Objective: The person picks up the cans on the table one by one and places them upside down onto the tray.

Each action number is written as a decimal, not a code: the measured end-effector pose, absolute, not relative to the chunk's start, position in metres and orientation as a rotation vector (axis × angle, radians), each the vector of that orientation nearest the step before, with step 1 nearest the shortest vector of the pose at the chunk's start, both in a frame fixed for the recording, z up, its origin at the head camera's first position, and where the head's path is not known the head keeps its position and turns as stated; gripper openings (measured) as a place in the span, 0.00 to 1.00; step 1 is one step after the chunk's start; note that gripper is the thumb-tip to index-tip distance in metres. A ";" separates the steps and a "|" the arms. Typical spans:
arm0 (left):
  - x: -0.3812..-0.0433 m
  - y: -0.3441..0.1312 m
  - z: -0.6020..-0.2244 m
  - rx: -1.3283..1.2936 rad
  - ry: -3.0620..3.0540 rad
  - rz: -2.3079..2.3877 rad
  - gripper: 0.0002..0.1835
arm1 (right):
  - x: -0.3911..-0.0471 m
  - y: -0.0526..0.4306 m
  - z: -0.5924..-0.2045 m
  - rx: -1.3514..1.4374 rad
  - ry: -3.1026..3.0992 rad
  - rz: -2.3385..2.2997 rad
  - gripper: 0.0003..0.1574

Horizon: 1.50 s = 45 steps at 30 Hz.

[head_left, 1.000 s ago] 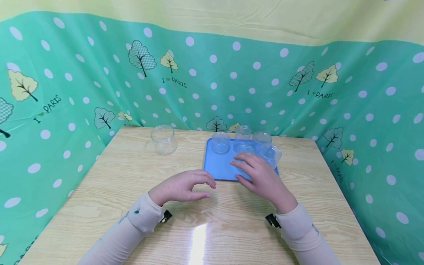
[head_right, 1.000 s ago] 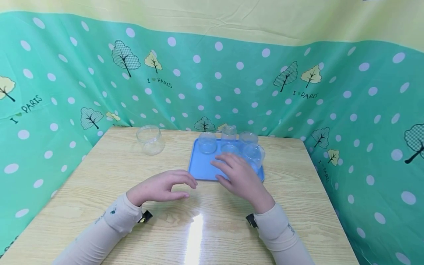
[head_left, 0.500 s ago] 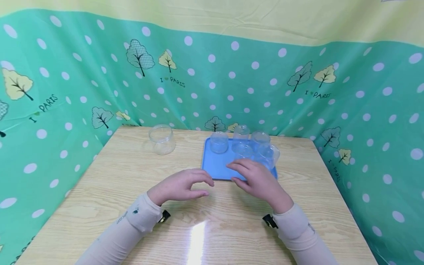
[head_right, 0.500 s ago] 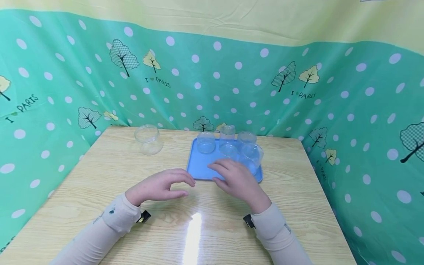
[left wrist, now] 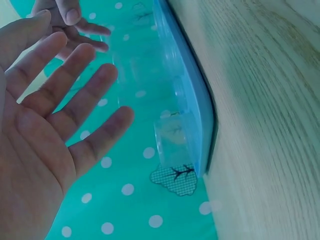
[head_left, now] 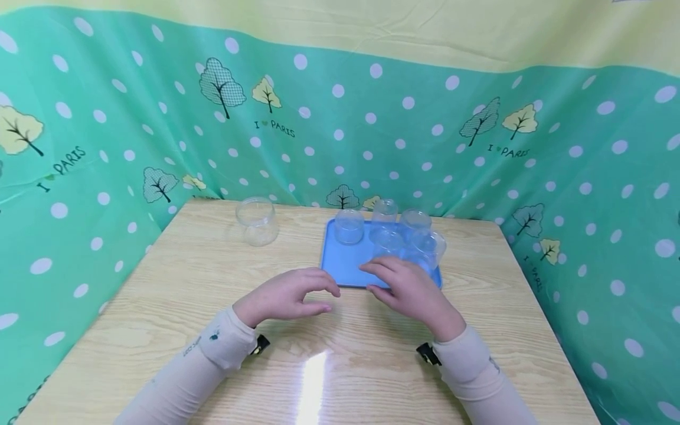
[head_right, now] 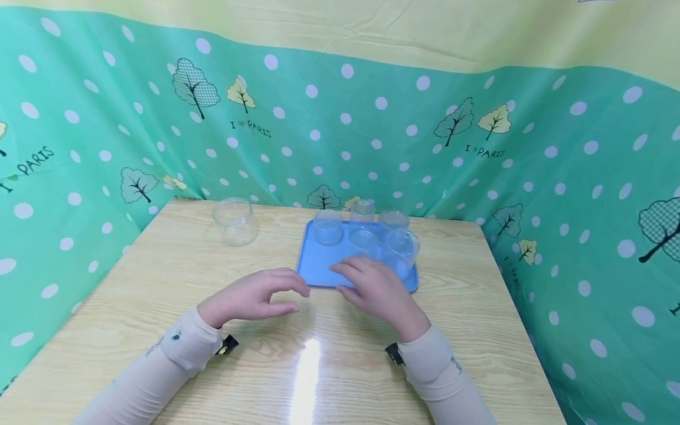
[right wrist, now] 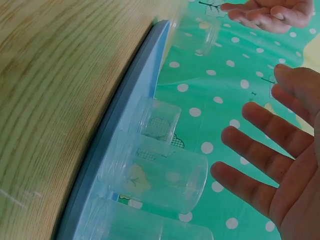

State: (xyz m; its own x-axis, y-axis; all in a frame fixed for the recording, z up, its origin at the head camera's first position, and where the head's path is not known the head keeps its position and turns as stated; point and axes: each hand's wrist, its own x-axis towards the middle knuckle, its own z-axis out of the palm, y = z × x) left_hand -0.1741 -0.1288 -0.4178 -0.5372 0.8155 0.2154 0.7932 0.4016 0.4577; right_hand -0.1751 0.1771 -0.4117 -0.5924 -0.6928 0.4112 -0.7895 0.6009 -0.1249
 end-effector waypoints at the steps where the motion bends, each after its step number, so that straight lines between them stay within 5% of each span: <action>1: -0.175 -0.129 -0.419 1.494 2.587 0.807 0.13 | -0.175 0.177 -0.411 1.197 -2.511 0.422 0.25; 18: -0.179 -0.130 -0.416 1.544 2.524 0.651 0.12 | -0.175 0.179 -0.409 1.166 -2.518 0.421 0.24; 45: -0.229 -0.139 -0.348 1.525 2.550 0.056 0.16 | -0.173 0.179 -0.410 1.203 -2.593 0.384 0.22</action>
